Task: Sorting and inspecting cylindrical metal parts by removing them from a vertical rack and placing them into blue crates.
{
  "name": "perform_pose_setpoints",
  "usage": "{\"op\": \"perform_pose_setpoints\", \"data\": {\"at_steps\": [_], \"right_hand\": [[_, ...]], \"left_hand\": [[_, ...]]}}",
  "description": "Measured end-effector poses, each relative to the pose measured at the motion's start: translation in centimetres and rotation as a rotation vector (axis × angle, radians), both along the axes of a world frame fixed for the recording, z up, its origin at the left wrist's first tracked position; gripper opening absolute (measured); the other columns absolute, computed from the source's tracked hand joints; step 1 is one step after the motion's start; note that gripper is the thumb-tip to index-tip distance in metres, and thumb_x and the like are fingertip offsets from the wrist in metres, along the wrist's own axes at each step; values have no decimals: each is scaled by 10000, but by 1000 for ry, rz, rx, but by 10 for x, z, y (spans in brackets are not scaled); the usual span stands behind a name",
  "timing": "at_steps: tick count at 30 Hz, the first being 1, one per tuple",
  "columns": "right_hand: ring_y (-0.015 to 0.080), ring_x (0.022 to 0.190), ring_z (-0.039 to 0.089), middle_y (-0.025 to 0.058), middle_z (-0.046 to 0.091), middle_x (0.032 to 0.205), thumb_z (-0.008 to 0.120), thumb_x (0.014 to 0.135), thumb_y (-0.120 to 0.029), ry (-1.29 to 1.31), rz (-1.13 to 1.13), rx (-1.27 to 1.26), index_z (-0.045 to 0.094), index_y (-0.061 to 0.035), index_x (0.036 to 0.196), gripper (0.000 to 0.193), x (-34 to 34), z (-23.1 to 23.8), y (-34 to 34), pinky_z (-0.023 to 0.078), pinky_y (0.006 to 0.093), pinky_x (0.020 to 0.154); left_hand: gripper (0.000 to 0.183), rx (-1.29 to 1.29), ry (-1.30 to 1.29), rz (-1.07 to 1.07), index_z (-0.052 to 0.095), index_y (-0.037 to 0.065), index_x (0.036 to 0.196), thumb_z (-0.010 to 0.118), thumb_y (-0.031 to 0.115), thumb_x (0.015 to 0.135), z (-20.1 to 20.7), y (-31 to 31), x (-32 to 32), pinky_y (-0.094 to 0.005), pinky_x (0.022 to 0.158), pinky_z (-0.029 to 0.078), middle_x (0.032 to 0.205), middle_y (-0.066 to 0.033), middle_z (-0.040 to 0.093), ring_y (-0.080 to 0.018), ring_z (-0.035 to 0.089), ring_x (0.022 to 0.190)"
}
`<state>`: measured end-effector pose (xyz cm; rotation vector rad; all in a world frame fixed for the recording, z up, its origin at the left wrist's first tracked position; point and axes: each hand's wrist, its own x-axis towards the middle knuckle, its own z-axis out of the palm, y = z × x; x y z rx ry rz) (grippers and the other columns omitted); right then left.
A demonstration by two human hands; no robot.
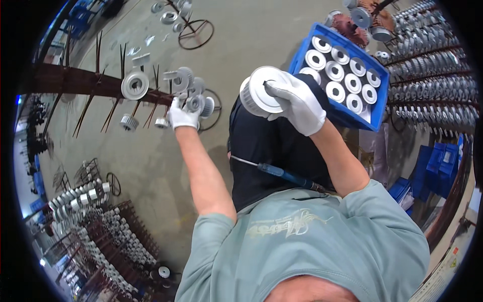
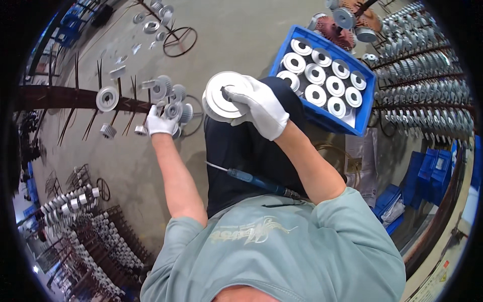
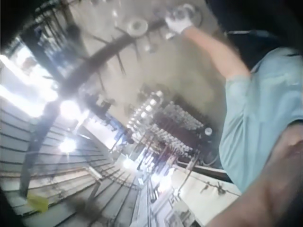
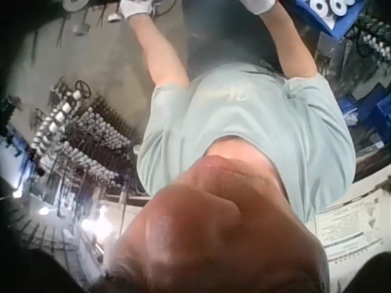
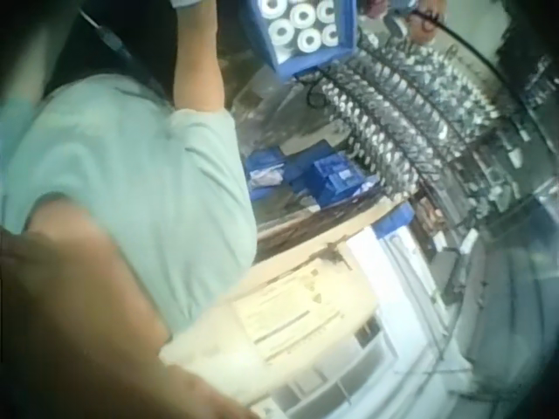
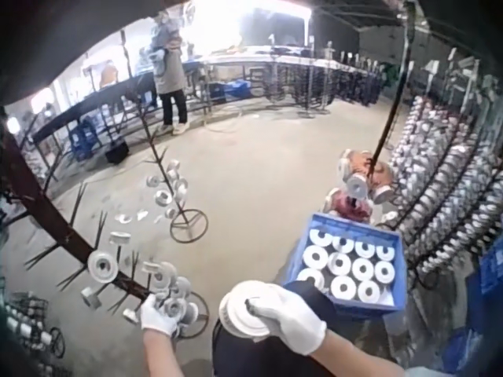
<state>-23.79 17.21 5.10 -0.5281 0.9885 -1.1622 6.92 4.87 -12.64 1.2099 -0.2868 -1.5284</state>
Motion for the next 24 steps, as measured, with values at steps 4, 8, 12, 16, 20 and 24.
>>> {"op": "perform_pose_setpoints", "data": {"at_steps": [4,8,12,16,20,24], "right_hand": [[149,857,618,143,622,1069,619,902,-158,128,0,8,508,52,1267,435,13,0,10,518,221,664],[163,929,614,155,622,1099,609,914,-165,332,27,-37,493,60,1293,456,28,-2,15,512,244,800],[228,972,624,181,626,1119,647,900,-194,586,98,-189,493,50,1302,495,40,-18,26,535,305,831],[248,1029,610,182,611,1171,661,890,-252,523,281,-269,474,43,1332,564,60,-18,40,484,336,932],[279,1093,596,191,580,1250,662,859,-169,622,628,-112,494,34,1328,538,35,17,66,479,360,929],[342,1021,633,223,607,1210,676,832,-168,1343,952,-299,534,49,1269,508,22,1,108,505,365,868]], "left_hand": [[235,108,54,165,603,82,1091,524,246,941,32,32,-18,-452,896,480,1183,-153,568,-316,548,1094],[316,46,-179,150,600,76,1194,531,287,968,90,97,-49,-348,879,469,1200,-97,598,-235,558,1102],[413,-200,151,-179,511,60,1331,561,199,946,144,155,-91,-341,903,476,1214,-114,584,-208,568,1081],[514,-137,-221,-320,420,50,1405,509,168,913,143,170,-87,-409,899,507,1264,-153,553,-266,593,1034],[582,-159,392,-173,426,7,1396,558,226,874,109,187,-40,-432,960,499,1294,-213,534,-315,588,1062],[601,-208,784,-28,437,-11,1385,574,255,863,97,200,-15,-447,983,498,1294,-240,529,-344,587,1062]]}}
